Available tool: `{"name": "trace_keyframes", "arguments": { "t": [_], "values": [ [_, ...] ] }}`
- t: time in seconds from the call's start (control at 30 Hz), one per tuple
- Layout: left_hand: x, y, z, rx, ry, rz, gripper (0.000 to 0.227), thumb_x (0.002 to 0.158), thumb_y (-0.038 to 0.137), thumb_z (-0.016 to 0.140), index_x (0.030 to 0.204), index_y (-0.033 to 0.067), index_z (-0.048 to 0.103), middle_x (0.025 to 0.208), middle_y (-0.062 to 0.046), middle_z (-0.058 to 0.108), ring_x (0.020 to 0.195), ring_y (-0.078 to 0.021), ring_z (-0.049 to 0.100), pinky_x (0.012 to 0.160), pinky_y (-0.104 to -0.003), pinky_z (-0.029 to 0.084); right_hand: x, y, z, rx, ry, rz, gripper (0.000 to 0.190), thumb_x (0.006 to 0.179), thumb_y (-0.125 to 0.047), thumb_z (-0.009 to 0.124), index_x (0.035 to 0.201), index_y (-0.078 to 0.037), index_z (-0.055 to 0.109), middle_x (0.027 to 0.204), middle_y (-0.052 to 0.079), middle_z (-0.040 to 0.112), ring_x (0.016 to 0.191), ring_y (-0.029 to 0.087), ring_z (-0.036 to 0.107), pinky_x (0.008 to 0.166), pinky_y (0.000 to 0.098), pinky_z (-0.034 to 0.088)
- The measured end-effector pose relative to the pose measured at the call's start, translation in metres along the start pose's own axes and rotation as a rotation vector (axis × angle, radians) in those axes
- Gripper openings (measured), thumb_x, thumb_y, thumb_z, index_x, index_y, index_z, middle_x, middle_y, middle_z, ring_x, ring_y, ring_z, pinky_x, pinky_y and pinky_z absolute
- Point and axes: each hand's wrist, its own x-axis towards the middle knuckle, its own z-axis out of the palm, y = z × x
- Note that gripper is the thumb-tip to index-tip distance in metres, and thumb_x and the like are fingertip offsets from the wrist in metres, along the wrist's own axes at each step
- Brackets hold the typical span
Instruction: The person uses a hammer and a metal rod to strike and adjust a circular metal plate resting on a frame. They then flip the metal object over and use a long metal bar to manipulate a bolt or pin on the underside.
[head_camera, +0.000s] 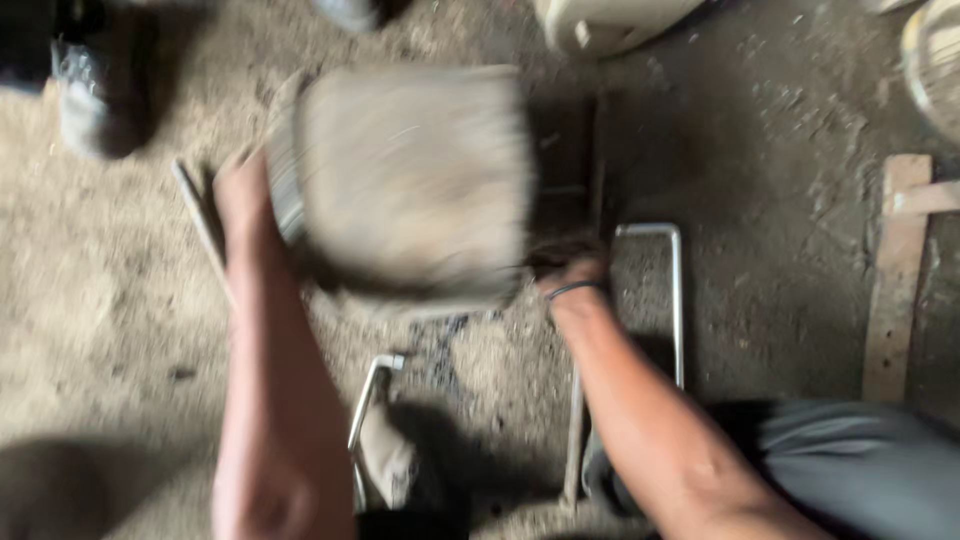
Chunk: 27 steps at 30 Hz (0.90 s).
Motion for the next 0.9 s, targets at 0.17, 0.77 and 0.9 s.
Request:
{"name": "trace_keyframes", "arguments": {
  "t": [0.17, 0.77, 0.9],
  "values": [
    [0.002, -0.02, -0.076, -0.415, 0.005, 0.12, 0.028, 0.101, 0.025, 0.062, 0.111, 0.0011, 0.071, 0.11, -0.011, 0.075, 0.095, -0.0192, 0.076, 0.079, -0.033, 0.065, 0.028, 0.055, 0.095, -0.175, 0.225, 0.118, 0.033, 0.103, -0.026, 0.042, 0.076, -0.013, 0.055, 0.063, 0.003, 0.047, 0.06, 0.018, 0.045, 0.065, 0.0362, 0.048],
    [-0.015, -0.019, -0.03, 0.69, 0.088, 0.983, 0.08, 0.078, 0.069, 0.074, 0.127, 0.0067, 0.06, 0.126, -0.014, 0.064, 0.119, -0.0299, 0.06, 0.106, -0.05, 0.046, -0.089, -0.05, -0.007, -2.081, 0.292, 0.2, 0.031, 0.094, -0.035, 0.057, 0.105, -0.006, 0.062, 0.097, 0.015, 0.069, 0.09, 0.032, 0.069, 0.08, 0.0455, 0.056],
    [-0.043, -0.034, -0.034, 0.825, -0.172, 0.683, 0.119, 0.066, 0.079, 0.076, 0.151, 0.004, 0.039, 0.149, -0.027, 0.041, 0.139, -0.0428, 0.038, 0.118, -0.056, 0.034, -0.103, -0.06, -0.069, -2.44, 0.335, 0.177, 0.036, 0.092, -0.031, 0.06, 0.114, -0.003, 0.065, 0.11, 0.02, 0.071, 0.101, 0.035, 0.071, 0.086, 0.0463, 0.058]
  ]
}}
